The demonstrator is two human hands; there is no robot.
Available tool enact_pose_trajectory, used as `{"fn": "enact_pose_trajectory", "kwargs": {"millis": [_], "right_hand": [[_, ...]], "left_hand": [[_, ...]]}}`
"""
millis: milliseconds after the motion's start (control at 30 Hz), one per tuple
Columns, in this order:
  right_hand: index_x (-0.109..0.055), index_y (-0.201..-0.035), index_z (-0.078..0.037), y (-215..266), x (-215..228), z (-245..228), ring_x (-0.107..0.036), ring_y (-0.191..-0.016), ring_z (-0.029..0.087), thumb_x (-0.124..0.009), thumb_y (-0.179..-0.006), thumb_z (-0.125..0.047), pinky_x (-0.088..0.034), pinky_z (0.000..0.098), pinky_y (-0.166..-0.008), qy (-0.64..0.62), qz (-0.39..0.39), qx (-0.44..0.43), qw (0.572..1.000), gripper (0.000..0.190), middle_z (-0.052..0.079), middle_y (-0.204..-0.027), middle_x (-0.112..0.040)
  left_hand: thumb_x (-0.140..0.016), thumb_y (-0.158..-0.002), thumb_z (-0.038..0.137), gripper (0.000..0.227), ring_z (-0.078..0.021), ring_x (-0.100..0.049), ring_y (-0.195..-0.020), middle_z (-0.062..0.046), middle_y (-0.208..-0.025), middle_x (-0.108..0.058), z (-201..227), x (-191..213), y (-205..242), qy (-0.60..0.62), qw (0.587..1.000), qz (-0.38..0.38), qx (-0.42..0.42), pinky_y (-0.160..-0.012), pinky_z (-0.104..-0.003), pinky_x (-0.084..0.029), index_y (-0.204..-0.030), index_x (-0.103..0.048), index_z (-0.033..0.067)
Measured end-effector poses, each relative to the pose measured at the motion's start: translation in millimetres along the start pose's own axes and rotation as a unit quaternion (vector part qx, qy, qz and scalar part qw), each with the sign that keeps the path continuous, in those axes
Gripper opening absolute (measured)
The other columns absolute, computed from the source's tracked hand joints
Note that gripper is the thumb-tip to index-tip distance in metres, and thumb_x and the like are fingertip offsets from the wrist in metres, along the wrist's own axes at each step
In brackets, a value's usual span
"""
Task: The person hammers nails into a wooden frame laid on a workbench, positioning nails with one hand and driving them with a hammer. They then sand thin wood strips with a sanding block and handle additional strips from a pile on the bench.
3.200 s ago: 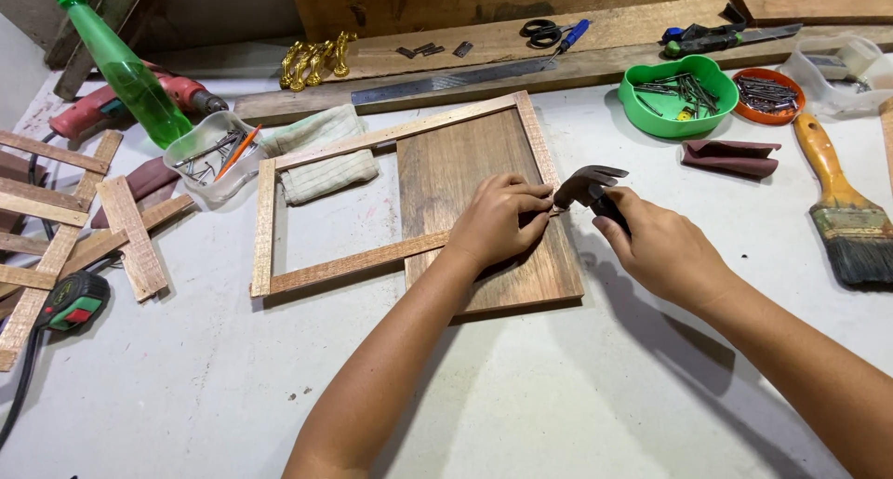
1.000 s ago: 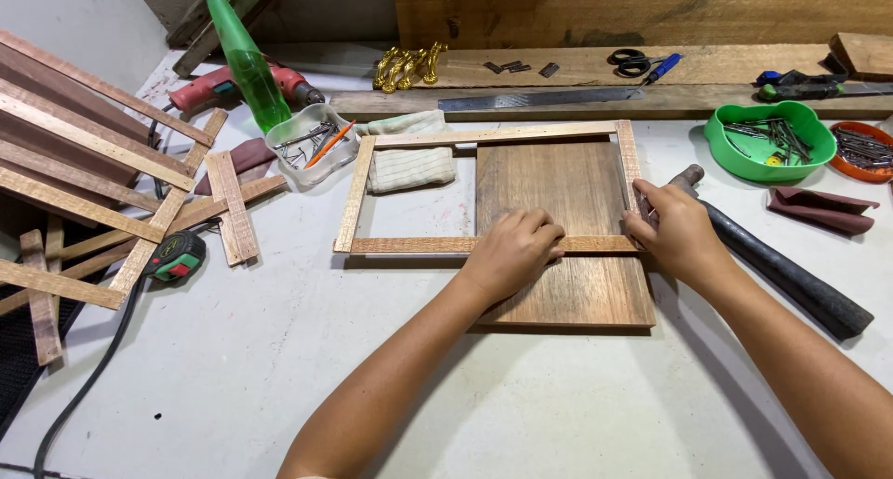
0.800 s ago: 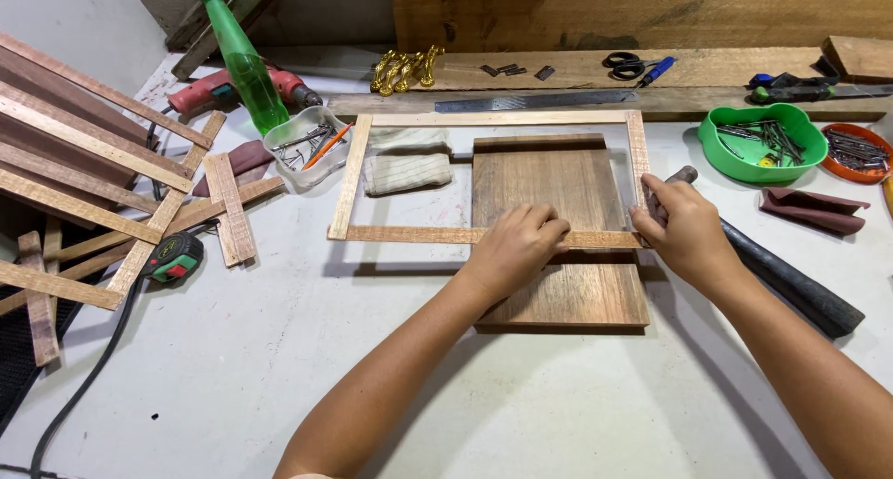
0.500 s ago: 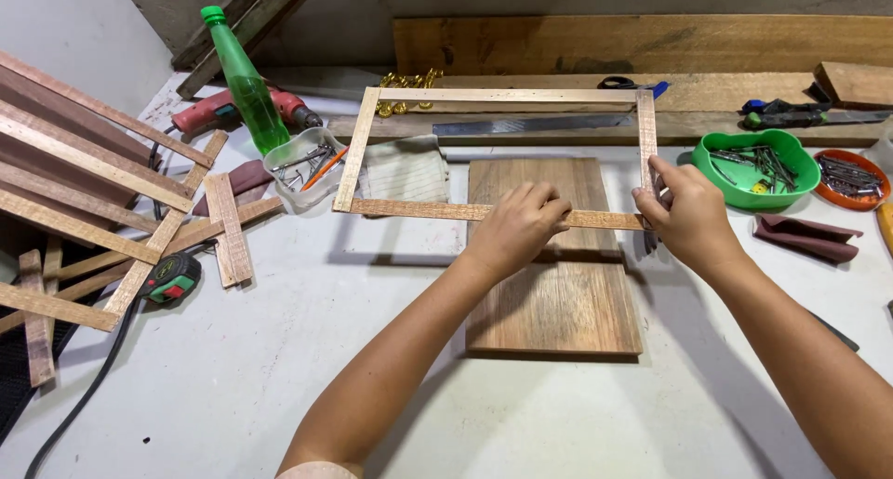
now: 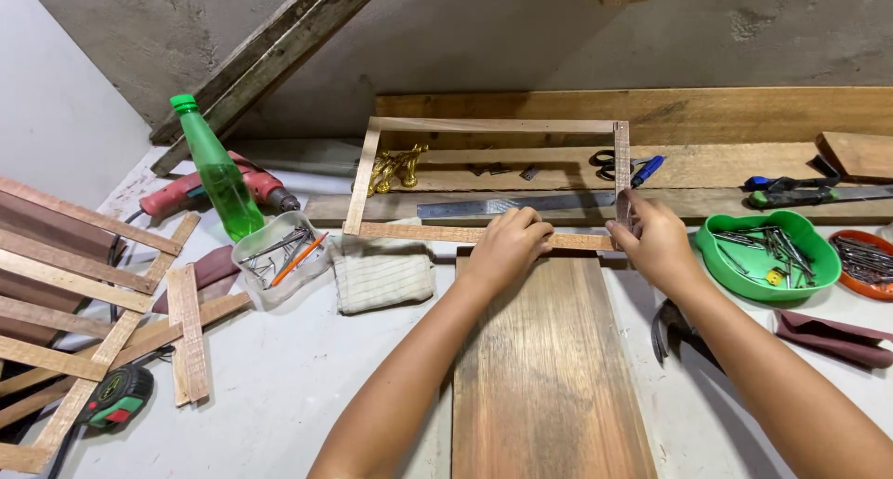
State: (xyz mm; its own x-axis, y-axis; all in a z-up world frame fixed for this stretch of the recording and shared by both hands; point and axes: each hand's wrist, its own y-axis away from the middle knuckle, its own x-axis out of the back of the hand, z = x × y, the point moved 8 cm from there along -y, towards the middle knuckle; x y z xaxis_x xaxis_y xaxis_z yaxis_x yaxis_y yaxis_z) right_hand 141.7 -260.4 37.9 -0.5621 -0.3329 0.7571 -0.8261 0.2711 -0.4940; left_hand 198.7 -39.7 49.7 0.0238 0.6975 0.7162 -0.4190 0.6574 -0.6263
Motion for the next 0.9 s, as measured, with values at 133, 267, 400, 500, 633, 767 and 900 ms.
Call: {"fn": "enact_pose_trajectory", "kwargs": {"millis": [133,267,400,500,633,767,900], "right_hand": [[-0.064,-0.136,0.001,-6,-13,7,-0.064,-0.08,0.036,-0.076,-0.085,-0.023,-0.052,0.0456,-0.076,-0.006,0.002,0.018,1.0,0.057,0.022,-0.096,-0.065],[-0.068,-0.132,-0.001,-8,-18,11,-0.066,-0.08,0.038,-0.075,-0.087,-0.023,-0.053,0.0468,-0.078,-0.004,-0.015,0.006,1.0,0.051,0.024,-0.1,-0.066],[-0.07,-0.129,0.0,-4,-19,11,-0.068,-0.087,0.041,-0.072,-0.091,-0.023,-0.054,0.0479,-0.082,0.005,-0.014,-0.016,1.0,0.044,0.026,-0.106,-0.068],[-0.072,-0.123,0.002,-1,-21,12,-0.067,-0.101,0.044,-0.072,-0.092,-0.022,-0.054,0.0471,-0.09,0.011,0.031,0.074,0.997,0.039,0.029,-0.117,-0.067],[-0.071,-0.126,0.0,0,-18,8,-0.066,-0.11,0.044,-0.071,-0.094,-0.026,-0.053,0.0472,-0.096,0.02,0.007,0.043,0.999,0.041,0.027,-0.124,-0.067],[-0.066,-0.136,-0.006,12,0,-12,-0.06,-0.117,0.045,-0.071,-0.094,-0.038,-0.051,0.0496,-0.095,0.058,-0.046,-0.019,0.997,0.053,0.028,-0.137,-0.055],[-0.065,-0.134,-0.009,35,22,-21,-0.06,-0.122,0.043,-0.07,-0.094,-0.042,-0.051,0.0489,-0.101,0.049,-0.051,-0.008,0.997,0.052,0.023,-0.142,-0.054]], "left_hand": [[-0.075,-0.088,0.025,0.027,-0.0265,-0.061,-0.104,-0.006,-0.104,-0.064,-16,-14,-2,0.002,1.0,-0.012,0.028,-0.093,-0.041,-0.049,-0.11,-0.073,0.0091],[-0.073,-0.09,0.028,0.03,-0.0273,-0.059,-0.108,-0.007,-0.107,-0.064,-20,-18,0,0.019,0.997,-0.03,0.071,-0.096,-0.041,-0.047,-0.113,-0.073,0.0086],[-0.071,-0.093,0.03,0.031,-0.0277,-0.058,-0.111,-0.007,-0.111,-0.064,-22,-23,3,0.047,0.992,-0.045,0.106,-0.099,-0.042,-0.045,-0.114,-0.073,0.0082],[-0.069,-0.093,0.032,0.031,-0.0274,-0.058,-0.113,-0.007,-0.113,-0.065,-24,-27,4,0.039,0.993,-0.046,0.104,-0.101,-0.041,-0.046,-0.115,-0.074,0.0101],[-0.064,-0.098,0.035,0.036,-0.0273,-0.057,-0.115,-0.007,-0.115,-0.066,-33,-45,11,0.027,0.989,-0.082,0.118,-0.104,-0.042,-0.044,-0.125,-0.072,0.0122],[-0.065,-0.098,0.039,0.042,-0.0289,-0.053,-0.126,-0.011,-0.127,-0.063,-11,-22,11,-0.064,0.998,0.017,0.025,-0.111,-0.048,-0.035,-0.127,-0.069,0.0089],[-0.07,-0.093,0.038,0.043,-0.0276,-0.051,-0.131,-0.01,-0.132,-0.061,8,-15,18,-0.132,0.991,0.03,-0.022,-0.115,-0.051,-0.031,-0.126,-0.067,0.0111]]}}
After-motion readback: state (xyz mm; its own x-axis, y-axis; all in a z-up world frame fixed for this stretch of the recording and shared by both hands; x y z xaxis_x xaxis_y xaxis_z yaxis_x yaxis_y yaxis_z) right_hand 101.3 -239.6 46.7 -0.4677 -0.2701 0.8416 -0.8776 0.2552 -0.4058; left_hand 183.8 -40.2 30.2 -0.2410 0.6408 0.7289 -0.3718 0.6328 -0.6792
